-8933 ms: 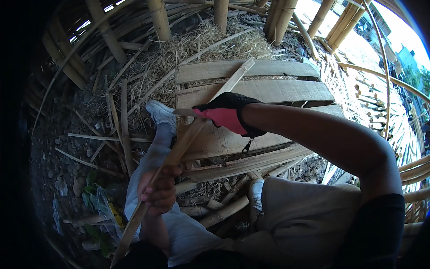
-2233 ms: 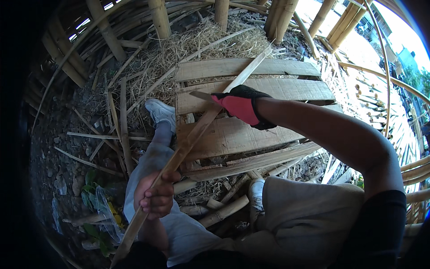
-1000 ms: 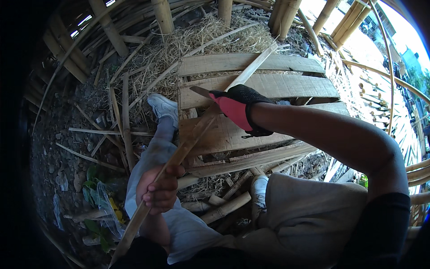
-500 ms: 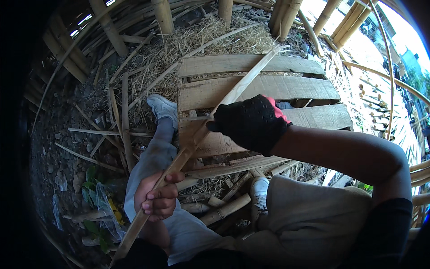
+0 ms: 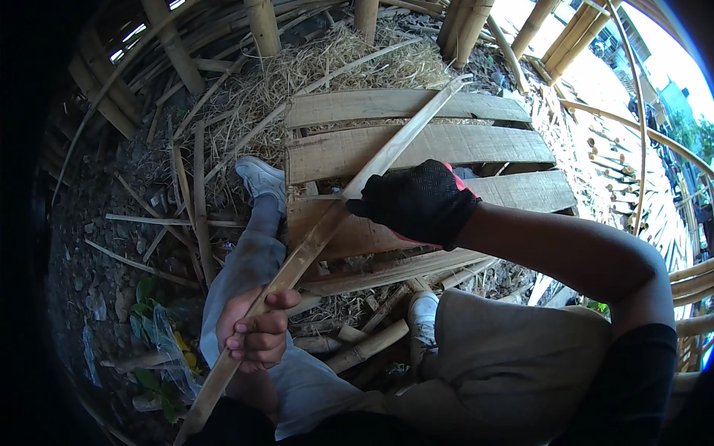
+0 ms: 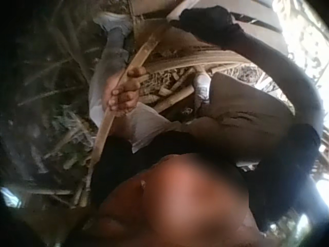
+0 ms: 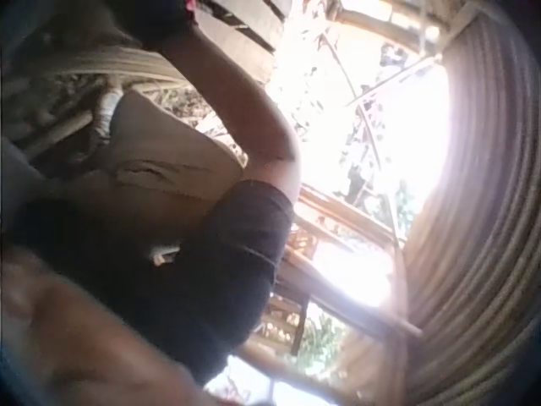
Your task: The person sits on the ground and uses a knife to shave and smooth a long bamboo stick. They hold the stick with the left hand and repeatedly scrape along its length with the knife in the right hand, removing thin strips of material.
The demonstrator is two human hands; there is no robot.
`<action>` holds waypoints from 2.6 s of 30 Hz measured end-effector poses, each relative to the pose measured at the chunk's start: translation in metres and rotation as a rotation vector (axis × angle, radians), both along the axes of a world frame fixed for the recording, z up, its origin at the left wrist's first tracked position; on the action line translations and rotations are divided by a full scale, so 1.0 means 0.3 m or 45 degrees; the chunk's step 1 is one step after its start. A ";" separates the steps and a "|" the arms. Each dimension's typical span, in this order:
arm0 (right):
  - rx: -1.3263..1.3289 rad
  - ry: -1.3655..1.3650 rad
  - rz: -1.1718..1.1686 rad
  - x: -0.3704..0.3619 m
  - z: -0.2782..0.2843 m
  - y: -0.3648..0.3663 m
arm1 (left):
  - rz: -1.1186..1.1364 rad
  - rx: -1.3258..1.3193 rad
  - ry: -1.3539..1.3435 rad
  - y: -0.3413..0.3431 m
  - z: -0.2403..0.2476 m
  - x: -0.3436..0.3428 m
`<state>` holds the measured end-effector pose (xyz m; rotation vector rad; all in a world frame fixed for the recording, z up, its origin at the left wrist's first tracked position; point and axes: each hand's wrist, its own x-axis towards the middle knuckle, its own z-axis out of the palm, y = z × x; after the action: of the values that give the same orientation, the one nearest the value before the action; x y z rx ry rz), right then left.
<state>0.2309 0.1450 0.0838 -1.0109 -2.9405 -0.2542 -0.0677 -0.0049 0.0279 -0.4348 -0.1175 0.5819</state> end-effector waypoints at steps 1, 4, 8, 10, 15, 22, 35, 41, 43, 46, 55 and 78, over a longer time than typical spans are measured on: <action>0.011 0.099 0.084 0.015 -0.028 0.000 | -0.017 0.012 0.003 0.002 0.000 0.002; -0.080 -0.031 -0.255 0.014 -0.038 0.067 | -0.043 -0.083 -0.026 0.046 -0.021 0.020; -0.035 0.128 -0.083 0.024 -0.027 0.003 | 0.014 -0.003 -0.002 0.020 0.011 -0.014; 0.048 -0.127 -0.268 0.087 -0.017 0.136 | -0.040 0.013 -0.026 0.025 -0.004 -0.002; -0.014 -0.154 0.003 -0.048 0.008 0.009 | 0.021 0.021 0.028 0.005 0.006 -0.010; 0.049 -0.141 -0.196 0.077 -0.006 0.228 | 0.053 0.103 0.068 0.015 0.003 -0.005; 0.034 0.462 -0.077 0.029 -0.066 0.114 | 0.129 0.481 0.389 0.025 0.005 0.027; -0.094 0.572 -0.024 -0.066 -0.024 0.023 | 0.089 0.500 0.144 0.030 -0.035 0.061; -0.129 0.599 0.029 -0.099 -0.014 -0.030 | 0.049 0.458 0.148 0.033 -0.010 0.078; -0.111 0.597 0.134 -0.140 -0.017 -0.094 | 0.062 0.343 0.166 0.031 -0.005 0.065; -0.016 0.136 -0.003 -0.151 0.057 -0.217 | 0.155 0.354 0.420 0.039 -0.014 0.011; -0.130 0.149 0.104 -0.084 0.023 -0.143 | 0.061 0.531 0.967 0.010 0.046 0.020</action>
<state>0.2058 0.1021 0.0906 -0.8803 -2.9055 -0.0425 -0.0617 -0.0019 0.0417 0.2099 0.4726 0.7160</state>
